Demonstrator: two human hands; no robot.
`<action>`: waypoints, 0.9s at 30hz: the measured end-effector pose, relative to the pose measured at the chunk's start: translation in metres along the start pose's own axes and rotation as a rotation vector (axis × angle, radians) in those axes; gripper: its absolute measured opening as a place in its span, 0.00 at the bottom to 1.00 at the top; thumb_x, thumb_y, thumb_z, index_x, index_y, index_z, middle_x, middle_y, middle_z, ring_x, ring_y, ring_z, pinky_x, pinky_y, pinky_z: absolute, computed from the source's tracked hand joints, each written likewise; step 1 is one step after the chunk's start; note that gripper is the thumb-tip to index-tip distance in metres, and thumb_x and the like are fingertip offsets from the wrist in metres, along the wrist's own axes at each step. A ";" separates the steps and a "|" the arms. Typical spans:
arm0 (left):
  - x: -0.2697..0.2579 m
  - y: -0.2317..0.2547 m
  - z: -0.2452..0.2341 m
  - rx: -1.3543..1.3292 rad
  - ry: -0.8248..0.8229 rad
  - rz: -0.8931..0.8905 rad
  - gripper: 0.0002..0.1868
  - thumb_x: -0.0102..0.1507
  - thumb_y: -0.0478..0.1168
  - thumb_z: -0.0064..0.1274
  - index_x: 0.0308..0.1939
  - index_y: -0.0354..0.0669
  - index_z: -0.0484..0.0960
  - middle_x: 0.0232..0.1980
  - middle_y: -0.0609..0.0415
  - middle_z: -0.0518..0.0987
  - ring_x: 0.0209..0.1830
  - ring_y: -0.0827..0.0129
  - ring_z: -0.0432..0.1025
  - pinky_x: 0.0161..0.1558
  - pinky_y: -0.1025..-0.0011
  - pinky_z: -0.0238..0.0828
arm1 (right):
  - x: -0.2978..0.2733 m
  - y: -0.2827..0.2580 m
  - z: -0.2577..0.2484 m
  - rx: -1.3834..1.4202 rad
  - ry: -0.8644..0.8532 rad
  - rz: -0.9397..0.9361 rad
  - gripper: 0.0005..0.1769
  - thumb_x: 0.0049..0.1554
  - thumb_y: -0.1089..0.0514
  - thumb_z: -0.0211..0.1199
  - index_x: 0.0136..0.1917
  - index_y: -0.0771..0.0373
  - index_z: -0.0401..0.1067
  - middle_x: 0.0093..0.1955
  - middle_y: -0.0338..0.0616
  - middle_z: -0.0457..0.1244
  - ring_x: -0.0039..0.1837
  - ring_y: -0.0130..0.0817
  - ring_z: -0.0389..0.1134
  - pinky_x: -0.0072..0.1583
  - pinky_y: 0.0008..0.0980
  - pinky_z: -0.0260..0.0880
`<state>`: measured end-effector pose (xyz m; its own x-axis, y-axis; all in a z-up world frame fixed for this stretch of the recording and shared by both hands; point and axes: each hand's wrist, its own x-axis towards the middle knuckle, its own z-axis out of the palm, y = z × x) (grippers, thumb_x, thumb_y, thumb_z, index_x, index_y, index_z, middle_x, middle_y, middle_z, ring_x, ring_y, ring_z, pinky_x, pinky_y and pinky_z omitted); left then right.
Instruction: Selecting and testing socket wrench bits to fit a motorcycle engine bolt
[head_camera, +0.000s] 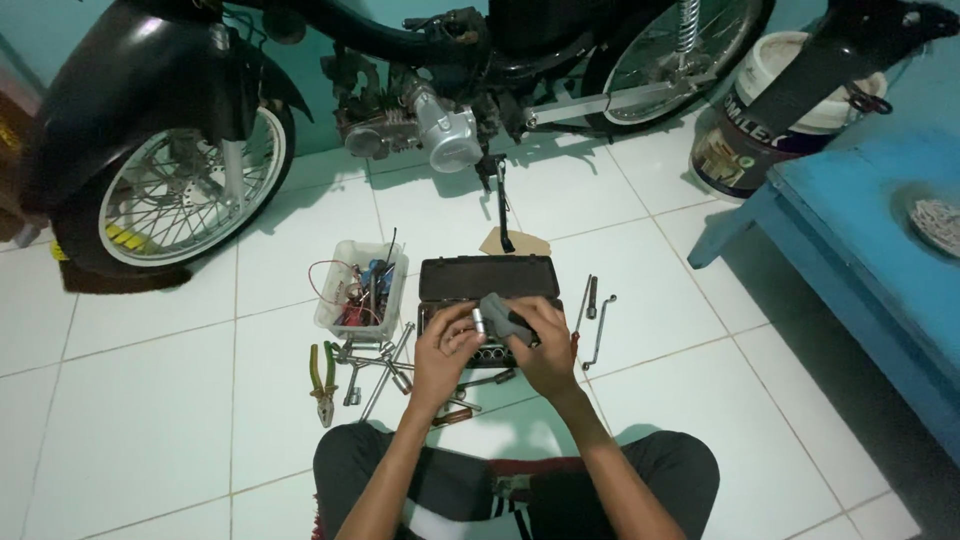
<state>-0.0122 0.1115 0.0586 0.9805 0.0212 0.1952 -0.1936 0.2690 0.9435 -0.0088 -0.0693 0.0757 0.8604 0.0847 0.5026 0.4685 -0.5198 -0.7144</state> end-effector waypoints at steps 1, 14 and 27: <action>0.000 -0.007 -0.003 -0.001 -0.005 -0.002 0.27 0.58 0.28 0.64 0.61 0.33 0.79 0.61 0.40 0.76 0.54 0.54 0.76 0.55 0.59 0.78 | -0.003 -0.005 -0.001 -0.002 0.004 0.003 0.27 0.46 0.74 0.68 0.59 0.58 0.77 0.55 0.40 0.69 0.63 0.46 0.70 0.66 0.44 0.61; -0.001 -0.005 -0.011 0.015 -0.069 -0.083 0.29 0.57 0.27 0.63 0.63 0.35 0.78 0.61 0.41 0.80 0.55 0.62 0.77 0.54 0.67 0.77 | 0.002 -0.014 -0.006 0.025 0.037 0.014 0.24 0.52 0.68 0.69 0.61 0.55 0.78 0.54 0.38 0.69 0.62 0.43 0.70 0.67 0.44 0.58; 0.005 0.010 -0.004 0.047 -0.043 -0.021 0.26 0.55 0.26 0.65 0.59 0.35 0.81 0.60 0.44 0.79 0.53 0.62 0.77 0.51 0.68 0.79 | 0.005 -0.003 0.000 -0.037 -0.026 -0.017 0.26 0.48 0.67 0.64 0.61 0.55 0.77 0.54 0.40 0.68 0.65 0.44 0.69 0.69 0.45 0.54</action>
<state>-0.0088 0.1184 0.0675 0.9822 -0.0259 0.1859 -0.1756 0.2233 0.9588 -0.0060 -0.0671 0.0804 0.8576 0.1158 0.5011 0.4757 -0.5490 -0.6872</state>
